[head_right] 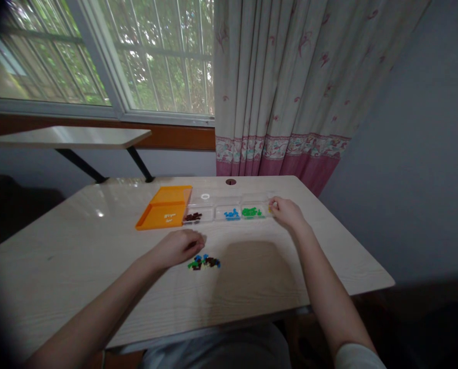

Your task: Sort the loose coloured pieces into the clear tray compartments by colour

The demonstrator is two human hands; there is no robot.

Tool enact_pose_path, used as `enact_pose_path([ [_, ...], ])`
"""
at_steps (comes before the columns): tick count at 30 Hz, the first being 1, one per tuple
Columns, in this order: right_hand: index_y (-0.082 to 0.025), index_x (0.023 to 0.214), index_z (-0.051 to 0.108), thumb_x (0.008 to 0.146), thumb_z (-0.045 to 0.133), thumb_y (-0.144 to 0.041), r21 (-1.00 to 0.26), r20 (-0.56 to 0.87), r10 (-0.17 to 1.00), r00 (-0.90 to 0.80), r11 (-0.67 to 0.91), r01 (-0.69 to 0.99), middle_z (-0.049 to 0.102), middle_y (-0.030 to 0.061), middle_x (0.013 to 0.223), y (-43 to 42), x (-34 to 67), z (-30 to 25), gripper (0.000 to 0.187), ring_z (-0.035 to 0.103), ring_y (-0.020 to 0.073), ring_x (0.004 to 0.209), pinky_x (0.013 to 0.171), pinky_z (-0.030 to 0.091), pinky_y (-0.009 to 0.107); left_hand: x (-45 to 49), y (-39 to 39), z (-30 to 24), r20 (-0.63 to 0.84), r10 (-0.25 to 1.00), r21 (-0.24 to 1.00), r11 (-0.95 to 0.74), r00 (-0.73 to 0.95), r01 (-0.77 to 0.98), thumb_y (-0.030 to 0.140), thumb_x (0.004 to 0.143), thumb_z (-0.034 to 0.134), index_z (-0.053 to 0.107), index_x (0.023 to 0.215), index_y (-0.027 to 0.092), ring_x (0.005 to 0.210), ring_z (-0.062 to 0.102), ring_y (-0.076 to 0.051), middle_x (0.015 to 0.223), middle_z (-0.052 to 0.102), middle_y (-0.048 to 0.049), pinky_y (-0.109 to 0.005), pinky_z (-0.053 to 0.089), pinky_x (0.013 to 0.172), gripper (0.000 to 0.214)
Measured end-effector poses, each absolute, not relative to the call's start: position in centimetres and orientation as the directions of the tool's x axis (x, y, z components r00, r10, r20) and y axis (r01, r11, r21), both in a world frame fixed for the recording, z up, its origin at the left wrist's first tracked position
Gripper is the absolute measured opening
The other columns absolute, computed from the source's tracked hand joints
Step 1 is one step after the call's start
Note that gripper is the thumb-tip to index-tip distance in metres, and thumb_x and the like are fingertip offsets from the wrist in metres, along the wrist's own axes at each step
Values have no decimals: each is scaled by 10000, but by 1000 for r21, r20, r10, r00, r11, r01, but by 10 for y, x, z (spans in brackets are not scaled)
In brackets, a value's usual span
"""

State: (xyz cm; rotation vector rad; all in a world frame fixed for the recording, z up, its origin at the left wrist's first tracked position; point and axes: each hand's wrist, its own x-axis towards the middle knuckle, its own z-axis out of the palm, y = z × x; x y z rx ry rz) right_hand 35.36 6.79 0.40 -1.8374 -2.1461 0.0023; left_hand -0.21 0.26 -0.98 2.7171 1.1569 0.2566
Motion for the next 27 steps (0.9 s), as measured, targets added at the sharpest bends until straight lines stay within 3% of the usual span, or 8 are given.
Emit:
enact_pose_path([
  [5,-210,901,638,771,477,-315,-186,210,977,22,17,982,632,32,672,70,365,1,231,518,137,583,504,271,214,-3,2,-8,73,730,238,-674,679,699,259,823,388,597,777,183,706,563,-151,752,637,-35,-225,354,613,228],
  [11,-195,899,645,784,459,-313,-212,247,969,19,35,977,607,33,637,68,362,6,249,507,135,573,501,264,216,-7,3,-6,57,735,317,-656,676,686,275,810,407,597,755,177,668,538,-132,724,623,-25,-215,332,592,221],
  [15,-177,860,638,801,458,-344,-318,209,957,-199,259,912,556,1,592,58,331,8,253,477,109,540,512,282,201,-16,2,2,-84,720,473,-580,689,663,340,760,503,559,673,153,551,454,-87,612,544,22,-194,290,516,214],
  [18,-174,806,631,744,554,-401,-393,59,889,-455,440,808,506,-30,554,39,291,6,248,449,93,516,504,284,189,-23,-1,8,-197,664,562,-526,721,638,397,658,624,519,636,147,539,415,-72,605,505,47,-182,274,492,272],
  [20,-188,878,623,647,658,-441,-454,-39,771,-635,553,699,520,-41,599,23,265,4,345,465,88,543,518,299,181,-23,-3,9,-238,658,548,-516,714,658,403,590,682,502,635,155,542,412,-73,612,506,57,-182,272,494,309],
  [22,-215,1020,579,583,709,-441,-493,-73,697,-714,597,633,541,-49,639,9,243,0,509,489,91,572,533,315,178,-21,-5,9,-260,682,482,-522,684,703,399,539,716,490,640,166,547,418,-79,616,517,62,-187,269,503,340],
  [24,-237,1102,534,581,714,-444,-505,-102,659,-745,611,609,558,-53,656,-1,228,-3,589,505,94,581,544,323,181,-17,-6,7,-259,709,406,-536,656,740,416,513,730,488,657,178,558,431,-90,619,528,61,-194,261,509,369],
  [27,-240,1104,527,619,694,-459,-496,-124,660,-741,606,622,574,-51,661,-7,219,-7,558,514,96,582,552,328,187,-12,-7,4,-238,718,360,-560,654,746,456,528,717,498,695,193,575,455,-104,634,546,56,-201,248,509,381],
])
